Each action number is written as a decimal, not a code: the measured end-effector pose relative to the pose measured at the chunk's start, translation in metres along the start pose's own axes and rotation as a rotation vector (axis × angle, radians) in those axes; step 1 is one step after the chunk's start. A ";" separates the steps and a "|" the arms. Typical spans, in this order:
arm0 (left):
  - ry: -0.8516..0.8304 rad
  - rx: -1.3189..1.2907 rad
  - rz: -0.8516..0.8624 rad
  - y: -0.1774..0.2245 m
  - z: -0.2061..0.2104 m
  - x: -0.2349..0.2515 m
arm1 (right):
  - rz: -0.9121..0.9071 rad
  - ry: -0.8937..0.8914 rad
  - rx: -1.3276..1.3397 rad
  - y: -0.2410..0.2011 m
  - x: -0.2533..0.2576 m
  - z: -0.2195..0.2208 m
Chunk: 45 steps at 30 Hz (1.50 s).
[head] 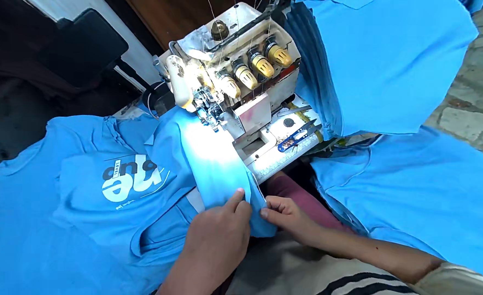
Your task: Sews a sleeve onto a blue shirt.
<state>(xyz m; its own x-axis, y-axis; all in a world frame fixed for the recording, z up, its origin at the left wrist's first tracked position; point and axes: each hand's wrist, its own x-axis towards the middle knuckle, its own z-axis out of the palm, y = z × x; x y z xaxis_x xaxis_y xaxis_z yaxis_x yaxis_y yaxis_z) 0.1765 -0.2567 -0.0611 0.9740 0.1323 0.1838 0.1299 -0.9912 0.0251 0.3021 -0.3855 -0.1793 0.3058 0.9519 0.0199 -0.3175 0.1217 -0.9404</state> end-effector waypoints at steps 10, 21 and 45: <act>-0.014 0.032 -0.030 -0.017 0.002 0.024 | -0.082 0.055 -0.038 -0.002 0.033 0.000; -0.081 0.245 -0.174 -0.019 0.003 0.056 | -0.099 0.132 -0.229 -0.020 0.060 -0.002; 1.084 -0.595 -0.823 -0.203 -0.063 -0.175 | 0.066 -0.339 -0.264 -0.019 0.004 -0.026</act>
<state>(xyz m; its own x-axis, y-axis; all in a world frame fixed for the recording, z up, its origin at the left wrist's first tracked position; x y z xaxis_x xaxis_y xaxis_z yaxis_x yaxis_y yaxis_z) -0.0319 -0.0787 -0.0365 0.0228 0.8431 0.5372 0.2088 -0.5295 0.8222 0.3324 -0.3912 -0.1698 -0.0331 0.9991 0.0255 -0.0728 0.0230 -0.9971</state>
